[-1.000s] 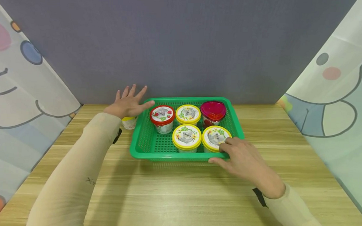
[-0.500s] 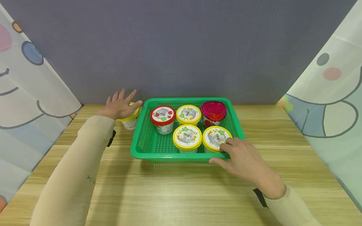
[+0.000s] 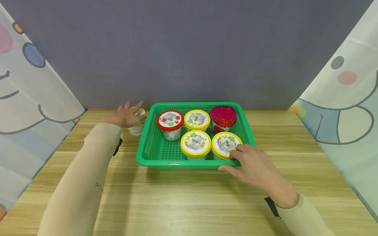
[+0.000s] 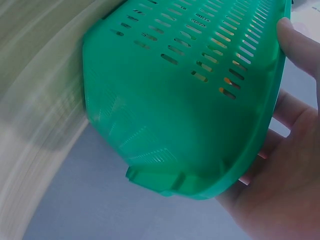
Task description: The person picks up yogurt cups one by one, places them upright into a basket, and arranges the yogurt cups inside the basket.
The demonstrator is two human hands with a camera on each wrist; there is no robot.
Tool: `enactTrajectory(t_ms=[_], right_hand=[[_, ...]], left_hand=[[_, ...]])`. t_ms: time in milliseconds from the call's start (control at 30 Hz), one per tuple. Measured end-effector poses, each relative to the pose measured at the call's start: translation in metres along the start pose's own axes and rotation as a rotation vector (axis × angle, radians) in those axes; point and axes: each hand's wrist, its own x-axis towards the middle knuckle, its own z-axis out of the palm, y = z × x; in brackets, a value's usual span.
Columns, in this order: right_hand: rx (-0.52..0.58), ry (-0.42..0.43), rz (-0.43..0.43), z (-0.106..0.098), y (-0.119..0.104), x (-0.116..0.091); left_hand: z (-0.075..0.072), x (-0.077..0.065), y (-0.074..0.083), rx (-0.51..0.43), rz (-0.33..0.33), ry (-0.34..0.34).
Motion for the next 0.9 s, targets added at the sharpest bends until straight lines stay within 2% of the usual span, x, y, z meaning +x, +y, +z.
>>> enactTrajectory(t_ms=[167, 333, 533, 900], right_hand=[[-0.005, -0.001, 0.005, 0.0, 0.001, -0.001], [-0.009, 0.01, 0.006, -0.001, 0.002, -0.002], [-0.012, 0.01, -0.006, -0.001, 0.002, -0.001], [-0.017, 0.0, 0.002, -0.001, 0.002, -0.001]], left_hand=[[0.003, 0.004, 0.002, 0.021, 0.004, -0.017], [0.002, 0.007, 0.007, 0.052, 0.019, -0.01], [0.003, 0.008, 0.011, 0.071, 0.005, 0.0], [0.005, 0.008, 0.007, 0.092, 0.003, 0.005]])
